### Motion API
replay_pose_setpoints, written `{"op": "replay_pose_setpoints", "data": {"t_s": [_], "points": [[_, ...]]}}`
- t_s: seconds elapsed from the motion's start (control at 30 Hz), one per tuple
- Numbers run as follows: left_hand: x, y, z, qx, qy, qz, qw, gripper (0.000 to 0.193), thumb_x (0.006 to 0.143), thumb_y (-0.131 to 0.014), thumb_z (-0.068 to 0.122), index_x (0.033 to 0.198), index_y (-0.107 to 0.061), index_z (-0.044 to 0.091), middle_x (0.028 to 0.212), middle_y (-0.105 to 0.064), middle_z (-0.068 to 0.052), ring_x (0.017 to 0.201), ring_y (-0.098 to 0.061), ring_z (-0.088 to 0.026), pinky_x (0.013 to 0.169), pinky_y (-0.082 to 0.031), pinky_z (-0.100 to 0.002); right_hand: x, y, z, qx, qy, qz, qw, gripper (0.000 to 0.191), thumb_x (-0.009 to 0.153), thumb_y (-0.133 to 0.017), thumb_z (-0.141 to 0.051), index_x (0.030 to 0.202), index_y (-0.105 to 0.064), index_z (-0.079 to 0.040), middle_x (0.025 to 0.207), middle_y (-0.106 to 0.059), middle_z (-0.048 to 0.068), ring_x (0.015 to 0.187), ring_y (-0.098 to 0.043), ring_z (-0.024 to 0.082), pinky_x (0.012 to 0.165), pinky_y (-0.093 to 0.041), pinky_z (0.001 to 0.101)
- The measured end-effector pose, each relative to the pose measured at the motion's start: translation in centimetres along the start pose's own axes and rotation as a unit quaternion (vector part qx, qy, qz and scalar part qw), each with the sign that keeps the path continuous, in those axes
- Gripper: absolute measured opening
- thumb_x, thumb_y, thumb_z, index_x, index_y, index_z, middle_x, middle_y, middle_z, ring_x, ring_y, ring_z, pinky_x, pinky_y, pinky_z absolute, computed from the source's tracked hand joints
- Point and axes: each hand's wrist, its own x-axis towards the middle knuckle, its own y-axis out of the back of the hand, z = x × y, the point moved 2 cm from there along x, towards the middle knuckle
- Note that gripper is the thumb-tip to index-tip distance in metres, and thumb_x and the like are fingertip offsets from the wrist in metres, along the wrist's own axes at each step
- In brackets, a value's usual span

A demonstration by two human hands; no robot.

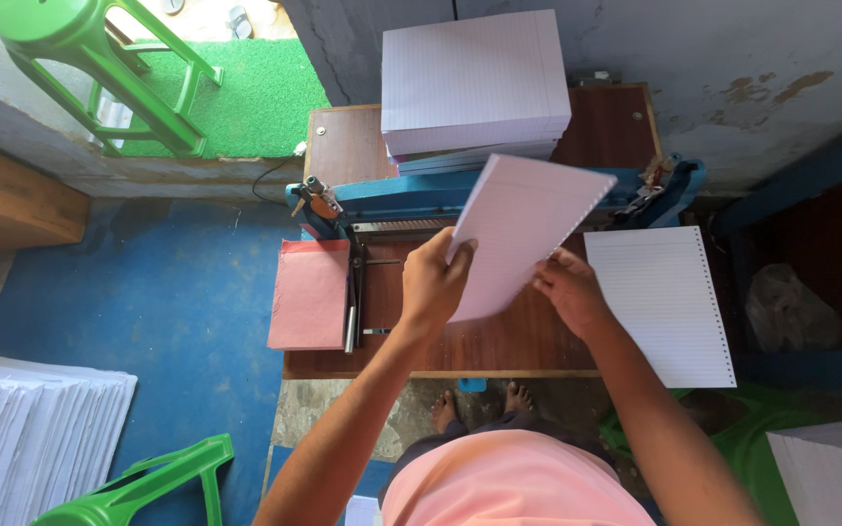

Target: The person inserts a stack of lined paper into a book cover using a manual binding machine. They repeatedly align the paper, press the machine's lever to secure the binding, and place the finished notebook onto a growing stack.

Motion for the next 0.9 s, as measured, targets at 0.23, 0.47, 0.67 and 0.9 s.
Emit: {"op": "replay_pose_setpoints", "data": {"t_s": [0.23, 0.47, 0.67, 0.9], "points": [[1.2, -5.9, -5.1, -0.172, 0.060, 0.034, 0.983, 0.027, 0.094, -0.063, 0.016, 0.112, -0.072, -0.001, 0.092, -0.076, -0.009, 0.082, -0.066, -0.013, 0.074, -0.054, -0.032, -3.1, 4.2, -2.0, -0.051, 0.005, 0.096, 0.994, 0.025, 0.089, -0.073, -0.011, 0.111, -0.070, -0.001, 0.101, -0.073, 0.006, 0.096, -0.068, 0.018, 0.088, -0.056, 0.0345], [0.0, -13.9, -10.0, -0.215, 0.193, -0.060, 0.955, 0.032, 0.093, -0.063, 0.016, 0.117, -0.067, -0.006, 0.101, -0.075, -0.017, 0.089, -0.074, -0.023, 0.079, -0.061, -0.036, -7.0, 10.9, -3.9, -0.184, -0.008, 0.154, 0.971, 0.024, 0.085, -0.075, -0.007, 0.107, -0.074, 0.003, 0.092, -0.075, 0.011, 0.077, -0.070, 0.017, 0.073, -0.059, 0.0300], [-0.6, -20.1, -9.2, -0.171, 0.275, -0.164, 0.932, 0.034, 0.094, -0.062, 0.013, 0.124, -0.062, -0.003, 0.106, -0.073, -0.020, 0.090, -0.074, -0.027, 0.076, -0.060, -0.037, -9.6, 17.1, -5.1, -0.220, -0.039, 0.208, 0.952, 0.028, 0.084, -0.075, -0.006, 0.110, -0.074, 0.005, 0.095, -0.077, 0.015, 0.080, -0.072, 0.019, 0.075, -0.059, 0.0304], [0.0, -25.2, -6.4, -0.125, 0.273, -0.218, 0.929, 0.032, 0.093, -0.066, 0.013, 0.119, -0.066, -0.004, 0.108, -0.073, -0.019, 0.093, -0.073, -0.026, 0.076, -0.062, -0.038, -11.4, 22.1, -7.5, -0.267, -0.068, 0.270, 0.923, 0.033, 0.084, -0.075, -0.007, 0.114, -0.073, 0.006, 0.098, -0.077, 0.019, 0.081, -0.074, 0.023, 0.074, -0.060, 0.0327]]}}
